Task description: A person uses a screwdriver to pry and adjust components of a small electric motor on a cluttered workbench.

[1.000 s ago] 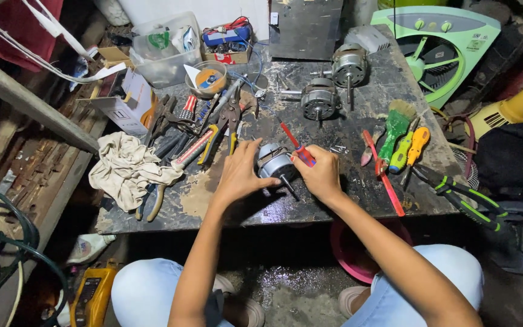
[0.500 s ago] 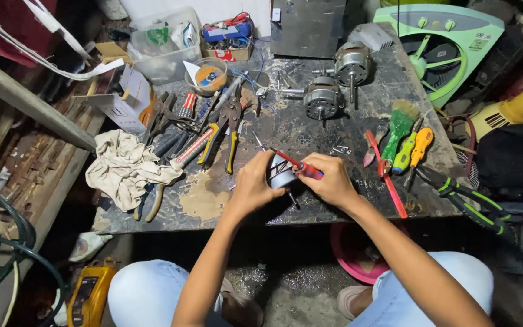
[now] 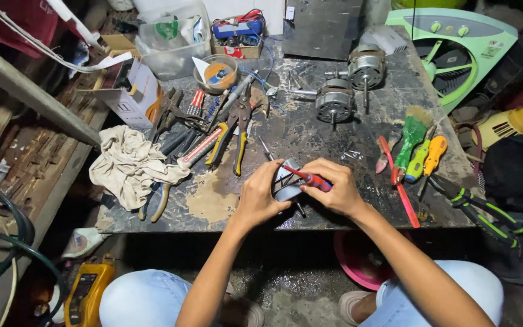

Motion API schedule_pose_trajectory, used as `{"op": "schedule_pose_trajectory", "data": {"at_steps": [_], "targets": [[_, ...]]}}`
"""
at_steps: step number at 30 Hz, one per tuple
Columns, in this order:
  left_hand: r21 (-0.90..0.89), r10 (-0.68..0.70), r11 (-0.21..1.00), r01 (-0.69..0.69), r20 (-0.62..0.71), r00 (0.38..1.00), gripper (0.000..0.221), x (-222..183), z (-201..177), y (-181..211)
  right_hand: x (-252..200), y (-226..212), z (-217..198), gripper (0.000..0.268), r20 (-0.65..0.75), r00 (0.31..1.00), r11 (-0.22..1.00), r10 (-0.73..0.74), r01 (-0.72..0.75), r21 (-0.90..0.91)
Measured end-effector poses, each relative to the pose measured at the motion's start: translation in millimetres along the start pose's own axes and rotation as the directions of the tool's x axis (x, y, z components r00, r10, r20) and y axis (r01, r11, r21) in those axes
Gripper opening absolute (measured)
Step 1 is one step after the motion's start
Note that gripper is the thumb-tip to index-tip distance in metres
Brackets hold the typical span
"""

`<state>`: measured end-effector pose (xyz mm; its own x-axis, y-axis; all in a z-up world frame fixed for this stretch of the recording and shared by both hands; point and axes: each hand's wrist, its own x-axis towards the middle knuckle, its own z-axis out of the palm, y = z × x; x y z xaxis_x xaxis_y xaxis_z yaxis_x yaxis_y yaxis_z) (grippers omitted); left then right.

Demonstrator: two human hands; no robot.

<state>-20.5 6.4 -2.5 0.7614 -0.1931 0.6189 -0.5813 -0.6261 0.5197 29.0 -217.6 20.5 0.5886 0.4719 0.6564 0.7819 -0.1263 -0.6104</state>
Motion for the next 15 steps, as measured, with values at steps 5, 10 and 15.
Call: {"op": "schedule_pose_trajectory", "data": {"at_steps": [5,10,15], "targets": [[0.004,0.038,0.999,-0.038,0.001,0.999,0.099,1.2,-2.9,1.5,-3.5,8.7,5.8,0.015,-0.06,0.998,0.999,0.024,-0.026,-0.029],[-0.007,0.049,0.999,-0.049,0.0,0.999,0.1,1.6,-5.8,2.4,2.8,3.3,7.9,0.014,-0.088,0.995,0.999,0.048,-0.048,-0.001],[0.012,0.068,0.998,-0.069,0.071,0.995,0.096,9.3,-22.2,22.9,2.3,-2.3,10.5,0.015,-0.132,0.991,1.0,0.025,-0.026,-0.01]]}}
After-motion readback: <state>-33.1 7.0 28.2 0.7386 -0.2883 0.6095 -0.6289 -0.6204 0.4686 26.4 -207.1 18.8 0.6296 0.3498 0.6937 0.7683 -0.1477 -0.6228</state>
